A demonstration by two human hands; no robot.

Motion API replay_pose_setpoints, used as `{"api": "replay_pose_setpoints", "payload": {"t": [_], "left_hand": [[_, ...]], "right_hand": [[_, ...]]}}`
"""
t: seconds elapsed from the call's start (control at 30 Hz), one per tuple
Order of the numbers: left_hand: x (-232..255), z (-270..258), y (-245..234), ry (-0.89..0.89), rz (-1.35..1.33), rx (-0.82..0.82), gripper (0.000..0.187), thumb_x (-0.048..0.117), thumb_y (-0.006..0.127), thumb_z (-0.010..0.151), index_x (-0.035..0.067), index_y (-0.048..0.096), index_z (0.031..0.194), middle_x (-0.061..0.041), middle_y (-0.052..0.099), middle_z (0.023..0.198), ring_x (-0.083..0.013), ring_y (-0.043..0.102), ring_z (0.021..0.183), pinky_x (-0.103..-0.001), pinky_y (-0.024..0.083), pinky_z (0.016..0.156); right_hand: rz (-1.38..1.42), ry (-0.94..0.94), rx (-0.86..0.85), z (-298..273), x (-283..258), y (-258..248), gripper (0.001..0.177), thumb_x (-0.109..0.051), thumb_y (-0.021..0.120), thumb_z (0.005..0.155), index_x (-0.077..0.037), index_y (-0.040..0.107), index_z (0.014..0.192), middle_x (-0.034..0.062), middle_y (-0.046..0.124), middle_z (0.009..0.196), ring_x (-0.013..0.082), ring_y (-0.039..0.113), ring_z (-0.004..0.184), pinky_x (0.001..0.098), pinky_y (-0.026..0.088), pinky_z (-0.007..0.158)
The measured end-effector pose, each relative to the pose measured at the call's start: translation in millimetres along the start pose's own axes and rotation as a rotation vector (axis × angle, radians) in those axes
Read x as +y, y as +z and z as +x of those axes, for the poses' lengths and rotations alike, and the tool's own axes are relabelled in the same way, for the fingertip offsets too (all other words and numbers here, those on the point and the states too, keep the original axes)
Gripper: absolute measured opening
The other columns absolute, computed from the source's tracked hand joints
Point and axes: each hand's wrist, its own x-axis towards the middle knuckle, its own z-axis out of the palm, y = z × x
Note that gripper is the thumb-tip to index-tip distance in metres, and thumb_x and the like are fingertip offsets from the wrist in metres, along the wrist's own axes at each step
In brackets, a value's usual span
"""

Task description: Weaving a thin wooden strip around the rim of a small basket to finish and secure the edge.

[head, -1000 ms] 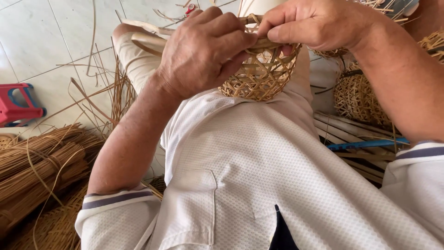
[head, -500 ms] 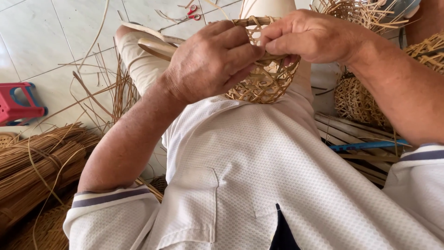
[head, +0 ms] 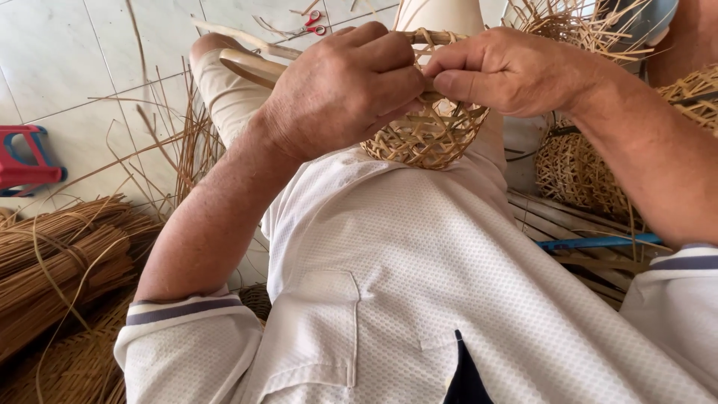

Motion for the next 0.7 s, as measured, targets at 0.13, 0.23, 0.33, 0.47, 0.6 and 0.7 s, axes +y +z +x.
{"api": "replay_pose_setpoints", "payload": {"t": [0.13,0.23,0.33,0.47,0.6,0.7], "left_hand": [[1,4,-3,0.013,-0.121,-0.037,0.018,0.023,0.078,0.104,0.007,0.07,0.105,-0.005,0.061,0.1,-0.0223,0.059,0.09,-0.036,0.054,0.083],[6,8,-1,-0.002,-0.197,-0.034,0.014,0.017,0.076,0.101,0.006,0.067,0.101,-0.007,0.059,0.097,-0.0236,0.058,0.087,-0.037,0.054,0.08],[14,8,1,-0.025,-0.202,-0.016,0.011,0.011,0.076,0.096,0.008,0.066,0.096,-0.006,0.06,0.093,-0.0217,0.059,0.084,-0.037,0.055,0.078],[18,8,0,-0.079,-0.239,0.031,0.008,0.005,0.075,0.094,0.006,0.069,0.099,-0.007,0.06,0.093,-0.0207,0.059,0.081,-0.035,0.056,0.074],[4,4,10,-0.198,-0.423,0.068,0.017,0.003,0.081,0.09,0.005,0.064,0.087,-0.007,0.063,0.083,-0.0166,0.058,0.065,-0.032,0.049,0.055],[-6,6,8,-0.314,-0.546,-0.046,0.017,-0.001,0.084,0.088,0.004,0.068,0.084,-0.005,0.064,0.078,-0.0114,0.057,0.057,-0.024,0.046,0.047]], "right_hand": [[-0.103,0.015,0.036,-2,-2,5,0.023,-0.021,0.055,0.106,-0.008,0.073,0.108,0.0001,0.059,0.066,0.0122,0.045,0.052,0.0279,0.037,0.048],[-0.185,-0.05,0.048,-2,5,8,0.019,-0.02,0.055,0.105,-0.009,0.069,0.099,0.0011,0.058,0.062,0.0137,0.046,0.048,0.0293,0.039,0.044],[-0.298,-0.14,0.066,0,10,14,0.019,-0.023,0.054,0.105,-0.011,0.064,0.095,0.0022,0.061,0.063,0.016,0.05,0.045,0.0319,0.042,0.042],[-0.347,-0.229,0.071,3,17,15,0.027,-0.03,0.047,0.108,-0.015,0.067,0.115,0.0022,0.064,0.07,0.0133,0.05,0.044,0.0287,0.044,0.039],[-0.425,-0.301,0.13,-3,22,21,0.021,-0.022,0.051,0.108,-0.008,0.064,0.1,0.0012,0.057,0.062,0.0143,0.046,0.04,0.0294,0.037,0.037],[-0.308,-0.291,0.109,-7,16,20,0.017,-0.012,0.053,0.104,-0.006,0.064,0.093,0.0013,0.056,0.06,0.0126,0.042,0.038,0.0269,0.033,0.035]]}}
